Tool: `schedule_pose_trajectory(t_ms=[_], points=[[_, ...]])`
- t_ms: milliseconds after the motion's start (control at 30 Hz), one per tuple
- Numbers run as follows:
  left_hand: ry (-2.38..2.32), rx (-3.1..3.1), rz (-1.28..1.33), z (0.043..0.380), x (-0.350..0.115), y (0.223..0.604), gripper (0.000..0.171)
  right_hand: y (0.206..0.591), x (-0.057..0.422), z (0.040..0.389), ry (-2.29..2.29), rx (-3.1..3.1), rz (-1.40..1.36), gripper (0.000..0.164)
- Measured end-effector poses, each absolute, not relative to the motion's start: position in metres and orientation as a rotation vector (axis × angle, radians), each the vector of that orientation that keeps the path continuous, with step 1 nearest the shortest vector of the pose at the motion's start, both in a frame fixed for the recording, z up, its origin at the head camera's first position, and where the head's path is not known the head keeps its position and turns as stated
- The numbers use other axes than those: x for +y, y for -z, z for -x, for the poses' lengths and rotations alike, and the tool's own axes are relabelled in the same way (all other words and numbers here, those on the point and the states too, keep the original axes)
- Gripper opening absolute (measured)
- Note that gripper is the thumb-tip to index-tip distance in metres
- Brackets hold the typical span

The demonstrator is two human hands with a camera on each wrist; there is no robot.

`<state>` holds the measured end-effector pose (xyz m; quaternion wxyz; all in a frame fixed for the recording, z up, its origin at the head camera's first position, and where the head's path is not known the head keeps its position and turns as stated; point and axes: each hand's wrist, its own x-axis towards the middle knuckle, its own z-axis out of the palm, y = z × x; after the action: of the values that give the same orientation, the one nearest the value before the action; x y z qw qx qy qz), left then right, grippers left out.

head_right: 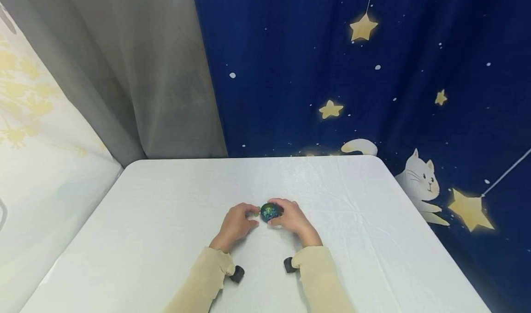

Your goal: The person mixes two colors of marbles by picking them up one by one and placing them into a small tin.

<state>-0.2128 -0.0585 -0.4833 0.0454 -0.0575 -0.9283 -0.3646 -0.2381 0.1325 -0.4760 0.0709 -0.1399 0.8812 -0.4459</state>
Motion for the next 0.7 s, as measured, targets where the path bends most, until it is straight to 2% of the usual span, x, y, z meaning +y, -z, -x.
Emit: schedule_pose_trajectory(t_ms=[400,700], points=[[1.129,-2.815,0.170,0.2148,-0.0602,0.4862,0.021,0.4774,0.1322,0.2389,1.338,2.653,0.413,0.060],[1.112,-2.798,0.153,0.2155,-0.0602,0.4871,0.023,0.4766,0.1327,0.2384,1.323,2.661,0.440,0.060]])
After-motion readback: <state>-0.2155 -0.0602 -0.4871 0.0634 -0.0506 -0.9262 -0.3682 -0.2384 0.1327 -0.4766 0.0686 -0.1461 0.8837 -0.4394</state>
